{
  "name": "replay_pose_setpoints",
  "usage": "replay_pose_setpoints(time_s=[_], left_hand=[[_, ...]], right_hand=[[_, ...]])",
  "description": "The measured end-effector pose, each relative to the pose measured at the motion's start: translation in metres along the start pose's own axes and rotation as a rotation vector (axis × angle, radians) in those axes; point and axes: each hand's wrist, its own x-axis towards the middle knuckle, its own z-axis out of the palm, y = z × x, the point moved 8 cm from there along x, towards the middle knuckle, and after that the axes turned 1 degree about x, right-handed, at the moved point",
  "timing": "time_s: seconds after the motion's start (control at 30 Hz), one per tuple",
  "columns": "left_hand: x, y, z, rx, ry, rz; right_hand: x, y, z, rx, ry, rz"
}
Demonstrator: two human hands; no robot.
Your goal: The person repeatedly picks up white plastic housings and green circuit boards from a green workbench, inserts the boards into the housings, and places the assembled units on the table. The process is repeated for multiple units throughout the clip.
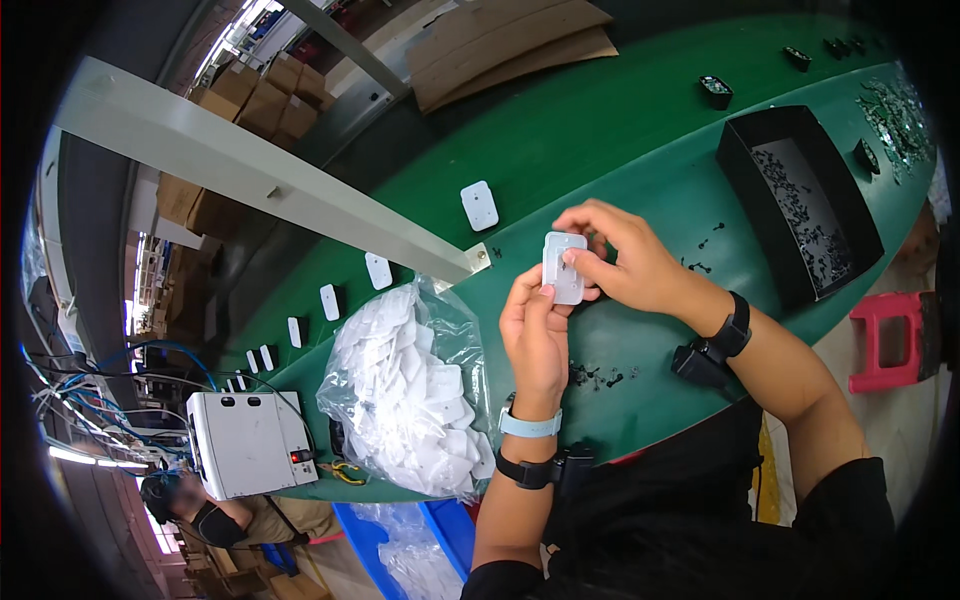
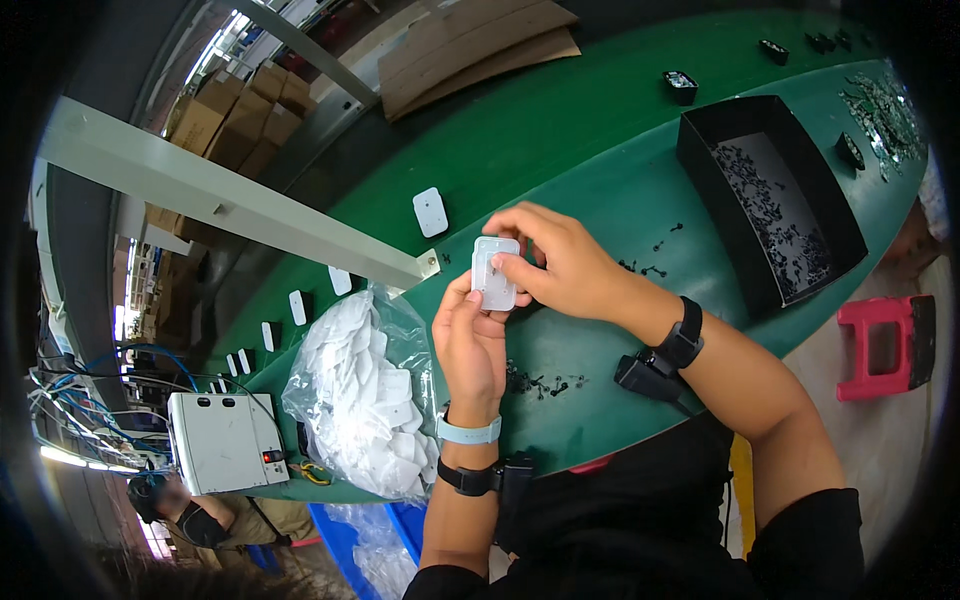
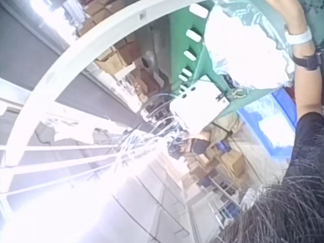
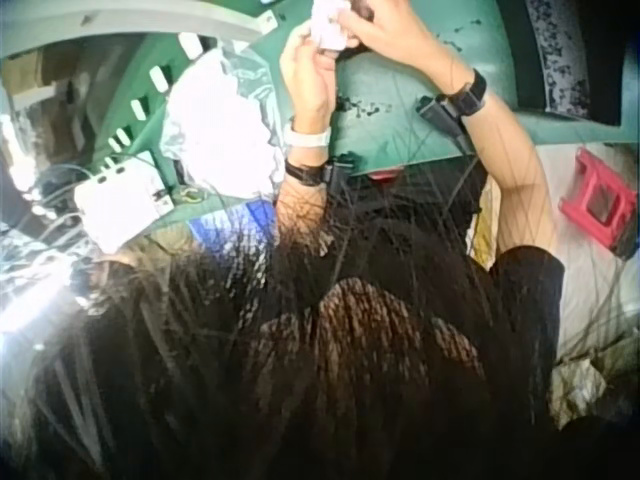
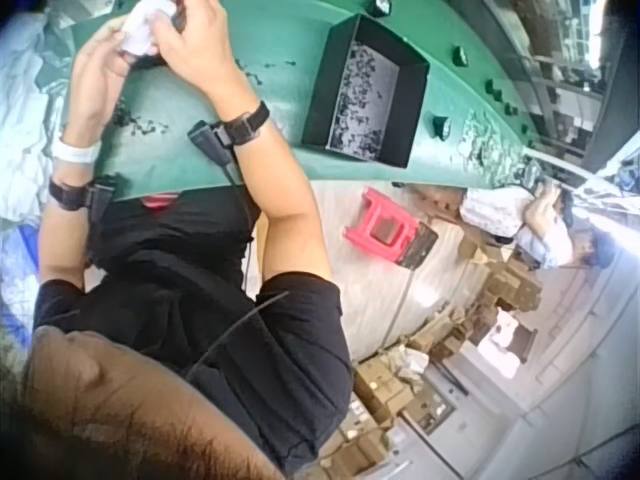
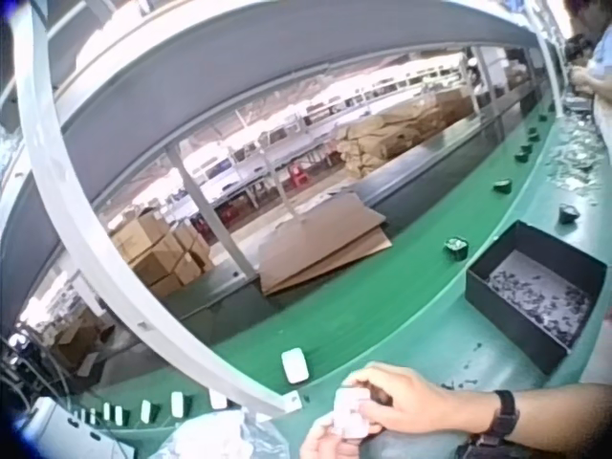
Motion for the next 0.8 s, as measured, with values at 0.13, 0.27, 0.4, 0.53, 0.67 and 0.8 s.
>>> replay_pose_setpoints(time_s=[0.13,0.27,0.4,0.53,0.67,0.8], left_hand=[[0.0,-0.001,-0.001,-0.021,0.004,0.002],[-0.001,-0.001,0.001,-0.039,0.008,0.0],[-0.002,0.0,0.0,-0.031,0.015,0.014],[-0.005,0.002,-0.003,-0.031,0.051,0.046],[-0.007,0.005,-0.002,-0.073,0.052,0.08],[-0.009,0.007,-0.004,-0.007,0.063,0.109]], right_hand=[[-0.005,0.007,0.007,0.139,-0.03,0.095],[-0.006,0.006,0.008,0.184,-0.017,0.129],[-0.007,0.0,0.006,0.113,-0.006,0.106],[-0.008,-0.017,0.001,-0.049,0.042,-0.074],[-0.011,-0.028,-0.001,-0.085,0.088,-0.187],[-0.011,-0.034,-0.002,-0.08,0.101,-0.234]])
